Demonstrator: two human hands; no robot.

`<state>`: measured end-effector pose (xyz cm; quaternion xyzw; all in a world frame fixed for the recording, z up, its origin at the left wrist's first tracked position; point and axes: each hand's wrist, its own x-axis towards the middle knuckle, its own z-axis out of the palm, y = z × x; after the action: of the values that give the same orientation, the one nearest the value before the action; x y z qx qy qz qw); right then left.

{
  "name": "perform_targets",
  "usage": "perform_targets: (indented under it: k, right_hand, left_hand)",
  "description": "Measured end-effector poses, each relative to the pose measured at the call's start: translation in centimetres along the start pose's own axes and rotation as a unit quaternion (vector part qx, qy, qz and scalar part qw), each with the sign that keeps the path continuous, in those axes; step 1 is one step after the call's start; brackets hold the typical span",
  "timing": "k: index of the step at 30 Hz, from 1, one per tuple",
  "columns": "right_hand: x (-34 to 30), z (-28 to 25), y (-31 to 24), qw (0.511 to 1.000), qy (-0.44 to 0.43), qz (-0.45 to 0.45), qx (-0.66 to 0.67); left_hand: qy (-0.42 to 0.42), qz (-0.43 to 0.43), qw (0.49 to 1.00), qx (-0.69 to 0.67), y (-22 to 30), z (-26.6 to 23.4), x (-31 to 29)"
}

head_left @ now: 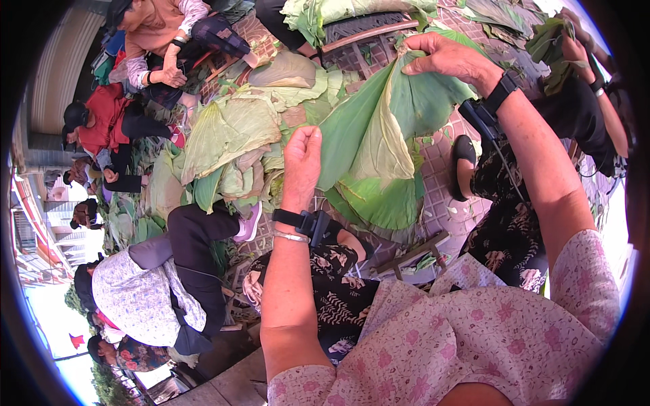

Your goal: The person picks up, unfolds, and smooths large green leaves from a pile on the ground by hand, working alongside several other people.

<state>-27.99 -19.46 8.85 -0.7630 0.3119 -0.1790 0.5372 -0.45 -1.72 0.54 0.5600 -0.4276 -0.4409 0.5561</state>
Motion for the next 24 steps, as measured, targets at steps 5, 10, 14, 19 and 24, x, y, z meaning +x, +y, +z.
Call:
perform_targets:
  k: [5, 10, 14, 19, 24]
  right_hand:
    - [0.0, 0.7, 0.0, 0.999, 0.002, 0.027, 0.033]
    - [0.2, 1.0, 0.1, 0.999, -0.01, 0.033, 0.023]
    - [0.3, 1.2, 0.4, 0.999, -0.014, 0.026, 0.013]
    - [0.2, 1.5, 0.4, 0.999, -0.025, 0.036, 0.002]
    - [0.5, 1.9, 1.0, 0.998, -0.031, 0.036, 0.03]
  left_hand:
    - [0.0, 0.007, 1.0, 0.011, 0.5, 0.6, -0.1]
    - [-0.029, 0.023, 0.999, 0.009, 1.7, 1.5, -0.5]
    - [-0.016, 0.033, 0.999, -0.012, 1.6, 2.0, -0.6]
    - [0.022, 0.01, 0.998, -0.056, 1.2, 1.3, -0.5]
    - [0.038, -0.017, 0.997, -0.068, 1.0, 1.1, -0.4]
